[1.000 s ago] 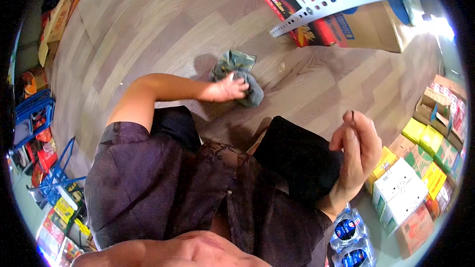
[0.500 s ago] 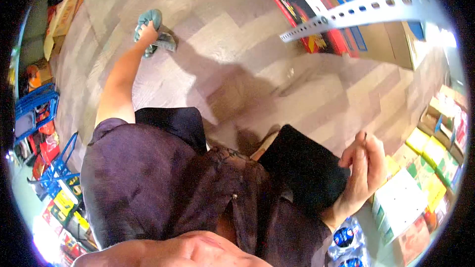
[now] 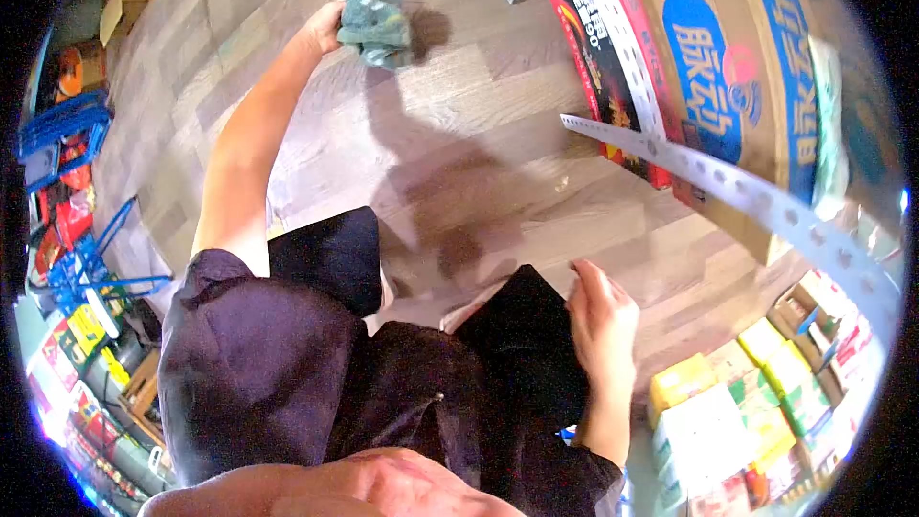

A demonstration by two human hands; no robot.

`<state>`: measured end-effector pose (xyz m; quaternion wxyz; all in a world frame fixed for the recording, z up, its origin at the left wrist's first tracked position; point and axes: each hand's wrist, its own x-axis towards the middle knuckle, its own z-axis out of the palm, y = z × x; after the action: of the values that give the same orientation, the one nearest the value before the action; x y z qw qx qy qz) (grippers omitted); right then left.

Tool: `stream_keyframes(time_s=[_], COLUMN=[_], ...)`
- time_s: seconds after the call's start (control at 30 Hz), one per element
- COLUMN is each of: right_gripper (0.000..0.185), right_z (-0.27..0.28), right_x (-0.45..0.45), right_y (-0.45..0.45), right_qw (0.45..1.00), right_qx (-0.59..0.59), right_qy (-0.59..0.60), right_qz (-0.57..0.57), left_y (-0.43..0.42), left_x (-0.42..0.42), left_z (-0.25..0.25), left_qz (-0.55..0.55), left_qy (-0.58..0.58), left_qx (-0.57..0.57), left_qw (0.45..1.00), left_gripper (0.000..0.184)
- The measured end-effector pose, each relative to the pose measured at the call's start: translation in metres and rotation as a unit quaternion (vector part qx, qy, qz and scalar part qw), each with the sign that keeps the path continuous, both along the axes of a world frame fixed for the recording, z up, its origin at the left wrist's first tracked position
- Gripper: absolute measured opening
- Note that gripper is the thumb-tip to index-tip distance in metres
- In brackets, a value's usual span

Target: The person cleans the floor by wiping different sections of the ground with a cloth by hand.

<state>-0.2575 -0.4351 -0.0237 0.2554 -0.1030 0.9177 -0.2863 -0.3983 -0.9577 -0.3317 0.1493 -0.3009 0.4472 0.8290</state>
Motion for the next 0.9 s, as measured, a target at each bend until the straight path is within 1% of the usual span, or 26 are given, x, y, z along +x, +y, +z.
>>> stream_keyframes(time_s=[0.03, 0.1, 0.13, 0.17, 0.2, 0.23, 0.27, 0.3, 0.33, 0.37, 0.43, 0.47, 0.5, 0.53, 0.57, 0.6, 0.67, 0.7, 0.73, 0.77, 0.8, 0.83, 0.87, 0.9], right_gripper=[0.019, 0.017, 0.017, 0.017, 0.018, 0.018, 0.019, 0.021, 0.025, 0.025, 0.023, 0.023, 0.023, 0.023, 0.023, 0.023, 0.023, 0.025, 0.024, 0.024, 0.024, 0.024, 0.023, 0.023], right_z=[0.000, -0.011, -0.015, -0.016, -0.019, -0.024, -0.028, -0.036, -0.043, -0.045, -0.049, -0.050, -0.055, -0.058, -0.046, -0.021, 0.035, 0.047, 0.056, 0.066, 0.083, 0.102, 0.128, 0.139], right_x=[-0.007, -0.011, -0.012, -0.011, -0.010, -0.007, -0.002, 0.002, 0.006, 0.011, 0.019, 0.027, 0.039, 0.050, 0.055, 0.059, 0.074, 0.089, 0.105, 0.118, 0.129, 0.140, 0.146, 0.149], right_y=[-0.008, -0.012, -0.015, -0.015, -0.016, -0.016, -0.015, -0.014, -0.011, -0.008, -0.007, -0.004, 0.001, 0.006, 0.005, -0.006, -0.031, -0.030, -0.023, -0.016, -0.016, -0.019, -0.027, -0.028], right_qw=[0.999, 0.994, 0.993, 0.987, 0.981, 0.980, 0.980, 0.979, 0.976, 0.975, 0.968, 0.965, 0.965, 0.963, 0.961, 0.961, 0.973, 0.986, 0.980, 0.973, 0.980, 0.985, 0.980, 0.981], right_qx=[0.022, 0.057, 0.056, 0.074, 0.091, 0.092, 0.092, 0.090, 0.113, 0.110, 0.134, 0.138, 0.132, 0.144, 0.157, 0.153, 0.116, 0.095, 0.110, 0.125, 0.093, 0.064, 0.057, 0.054], right_qy=[-0.021, -0.064, -0.068, -0.098, -0.126, -0.128, -0.102, -0.077, -0.099, -0.101, -0.166, -0.170, -0.165, -0.166, -0.168, -0.165, -0.167, -0.095, -0.131, -0.165, -0.148, -0.133, -0.186, -0.182], right_qz=[0.025, 0.066, 0.079, 0.099, 0.118, 0.125, 0.145, 0.166, 0.155, 0.166, 0.133, 0.144, 0.156, 0.154, 0.152, 0.162, 0.108, 0.101, 0.099, 0.100, 0.094, 0.085, 0.036, 0.046], left_y=[0.009, 0.043, 0.040, 0.043, 0.045, 0.050, 0.054, 0.061, 0.066, 0.072, 0.079, 0.080, 0.081, 0.079, 0.076, 0.074, 0.073, 0.071, 0.068, 0.066, 0.065, 0.068, 0.070, 0.071], left_x=[0.003, 0.011, 0.015, 0.020, 0.026, 0.033, 0.039, 0.049, 0.058, 0.069, 0.103, 0.123, 0.144, 0.172, 0.203, 0.238, 0.314, 0.353, 0.413, 0.454, 0.497, 0.526, 0.568, 0.597], left_z=[0.022, 0.084, 0.088, 0.094, 0.100, 0.114, 0.130, 0.150, 0.160, 0.179, 0.217, 0.229, 0.232, 0.220, 0.210, 0.218, 0.263, 0.284, 0.269, 0.294, 0.317, 0.361, 0.382, 0.414], left_qz=[0.029, 0.093, 0.053, 0.062, -0.012, -0.033, -0.058, -0.030, -0.032, -0.023, 0.071, 0.095, 0.117, 0.157, 0.197, 0.239, 0.331, 0.380, 0.408, 0.437, 0.461, 0.473, 0.493, 0.496], left_qy=[-0.005, -0.022, 0.013, 0.012, 0.097, 0.128, 0.155, 0.127, 0.134, 0.133, 0.018, 0.010, 0.003, -0.063, -0.130, -0.164, -0.215, -0.232, -0.244, -0.265, -0.289, -0.304, -0.316, -0.345], left_qx=[0.110, 0.100, 0.153, 0.153, 0.327, 0.394, 0.457, 0.425, 0.455, 0.421, 0.346, 0.328, 0.310, 0.262, 0.214, 0.213, 0.199, 0.186, 0.170, 0.187, 0.173, 0.163, 0.192, 0.155], left_qw=[0.993, 0.990, 0.987, 0.986, 0.940, 0.910, 0.874, 0.896, 0.880, 0.897, 0.935, 0.940, 0.943, 0.950, 0.948, 0.933, 0.897, 0.876, 0.863, 0.839, 0.821, 0.811, 0.788, 0.782], left_gripper=[0.028, 0.028, 0.026, 0.026, 0.031, 0.035, 0.040, 0.044, 0.047, 0.047, 0.034, 0.033, 0.032, 0.030, 0.028, 0.026, 0.022, 0.019, 0.020, 0.020, 0.020, 0.021, 0.021, 0.021])
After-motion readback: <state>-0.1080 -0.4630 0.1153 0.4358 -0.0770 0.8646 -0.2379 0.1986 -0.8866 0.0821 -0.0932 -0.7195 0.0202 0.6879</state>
